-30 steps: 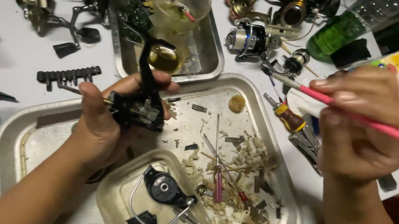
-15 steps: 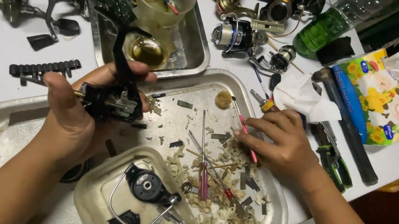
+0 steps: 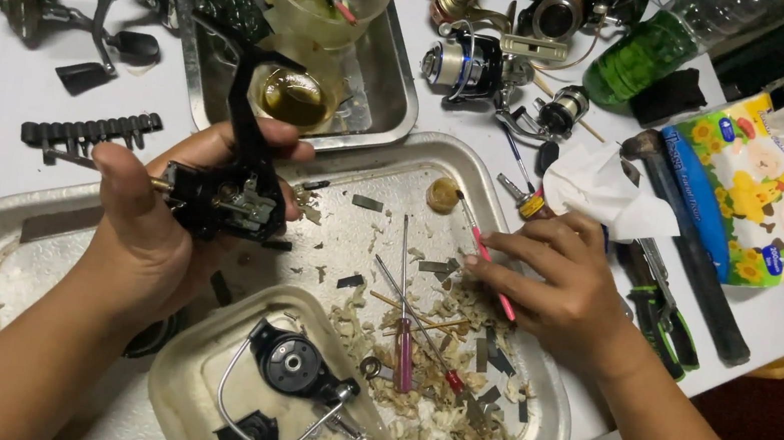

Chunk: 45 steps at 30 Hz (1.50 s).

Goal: Disassembling, cleaning, and repairing a fishing reel using various tools on a workbench.

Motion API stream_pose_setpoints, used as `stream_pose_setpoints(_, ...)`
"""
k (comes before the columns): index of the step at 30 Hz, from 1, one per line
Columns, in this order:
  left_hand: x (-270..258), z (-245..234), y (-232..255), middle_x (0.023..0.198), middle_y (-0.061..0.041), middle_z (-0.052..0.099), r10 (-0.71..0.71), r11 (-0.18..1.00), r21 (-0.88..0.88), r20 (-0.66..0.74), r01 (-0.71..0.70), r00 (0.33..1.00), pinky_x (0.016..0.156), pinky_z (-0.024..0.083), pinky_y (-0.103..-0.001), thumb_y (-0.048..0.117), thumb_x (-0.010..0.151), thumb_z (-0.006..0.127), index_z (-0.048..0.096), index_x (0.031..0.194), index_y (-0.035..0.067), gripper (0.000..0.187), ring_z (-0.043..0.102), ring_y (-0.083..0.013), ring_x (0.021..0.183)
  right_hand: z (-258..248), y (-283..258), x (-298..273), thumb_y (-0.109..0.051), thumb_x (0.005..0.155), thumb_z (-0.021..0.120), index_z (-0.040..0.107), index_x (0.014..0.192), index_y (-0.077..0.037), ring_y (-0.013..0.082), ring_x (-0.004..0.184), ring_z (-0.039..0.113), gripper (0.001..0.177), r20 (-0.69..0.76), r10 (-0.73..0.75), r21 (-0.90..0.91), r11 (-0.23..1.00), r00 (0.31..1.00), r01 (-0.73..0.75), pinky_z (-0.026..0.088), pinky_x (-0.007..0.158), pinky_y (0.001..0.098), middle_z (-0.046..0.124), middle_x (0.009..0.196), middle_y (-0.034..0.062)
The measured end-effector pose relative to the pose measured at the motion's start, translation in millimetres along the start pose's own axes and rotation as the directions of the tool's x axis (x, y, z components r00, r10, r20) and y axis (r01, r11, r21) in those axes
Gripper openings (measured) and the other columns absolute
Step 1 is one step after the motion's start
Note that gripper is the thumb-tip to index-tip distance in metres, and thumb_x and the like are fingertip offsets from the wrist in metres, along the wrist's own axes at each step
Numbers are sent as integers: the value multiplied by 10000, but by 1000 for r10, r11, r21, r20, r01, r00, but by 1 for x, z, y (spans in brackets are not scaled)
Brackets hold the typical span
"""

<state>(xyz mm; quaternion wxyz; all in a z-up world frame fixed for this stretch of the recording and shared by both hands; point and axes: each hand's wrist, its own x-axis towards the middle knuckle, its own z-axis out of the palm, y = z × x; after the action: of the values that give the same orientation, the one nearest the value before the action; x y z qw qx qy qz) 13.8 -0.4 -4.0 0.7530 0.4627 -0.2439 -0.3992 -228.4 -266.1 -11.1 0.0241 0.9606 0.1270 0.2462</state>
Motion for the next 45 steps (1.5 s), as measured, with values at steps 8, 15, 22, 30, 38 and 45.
stream_pose_setpoints(8, 0, -2, -2, 1291, -180, 657, 14, 1000, -26, 41, -13, 999, 757, 585, -353, 944, 598, 565, 587, 1307, 10, 1173, 674, -238, 895, 6, 6, 3, -214, 901, 848, 728, 1165, -208, 270, 944, 650, 290, 58, -108, -83, 990, 992, 112, 426, 873, 464, 756, 1137, 46)
stream_pose_setpoints(15, 1, -3, -1, 1300, -186, 646, -4, 999, -45, 54, 6, 999, 768, 573, -337, 929, 599, 582, 574, 1320, -1, 1177, 669, -233, 912, 17, 9, 2, -181, 876, 833, 757, 1099, -228, 256, 991, 657, 240, 157, -138, -159, 974, 978, 163, 437, 895, 452, 749, 1101, 28)
stream_pose_setpoints(22, -1, 1, 3, 1313, -186, 629, 62, 998, -12, 88, -61, 994, 845, 568, -365, 901, 694, 500, 573, 1324, 20, 1086, 656, -232, 941, -1, 4, 9, -252, 817, 867, 733, 1129, -243, 284, 998, 669, 339, 175, -75, -134, 986, 982, 99, 448, 890, 509, 740, 1126, 43)
stream_pose_setpoints(30, -2, 0, 6, 1336, -188, 608, 54, 998, 33, 135, -59, 989, 894, 587, -347, 877, 722, 408, 547, 1361, 45, 1058, 665, -226, 956, -39, -19, 51, -58, 887, 765, 768, 1024, -89, 338, 976, 653, 141, -51, 15, 59, 998, 999, -12, 334, 940, 490, 751, 1061, 111)
stream_pose_setpoints(38, 4, 2, 10, 1343, -187, 605, 116, 993, -17, 123, -115, 986, 886, 575, -300, 835, 747, 402, 529, 1383, 31, 1034, 643, -207, 981, -39, -63, 87, -137, 870, 826, 771, 1066, -122, 268, 985, 682, 204, 54, -56, 215, 976, 997, 43, 355, 1001, 466, 773, 1052, 71)
stream_pose_setpoints(45, 21, -12, 10, 1040, -206, 729, 75, 986, -147, -44, -81, 996, 934, 689, -349, 699, 629, 523, 620, 1104, -39, 883, 753, -301, 1023, -33, -63, 90, -144, 912, 862, 809, 1065, -108, 232, 932, 705, 166, 92, -117, 228, 969, 989, 93, 347, 1042, 455, 802, 995, 75)
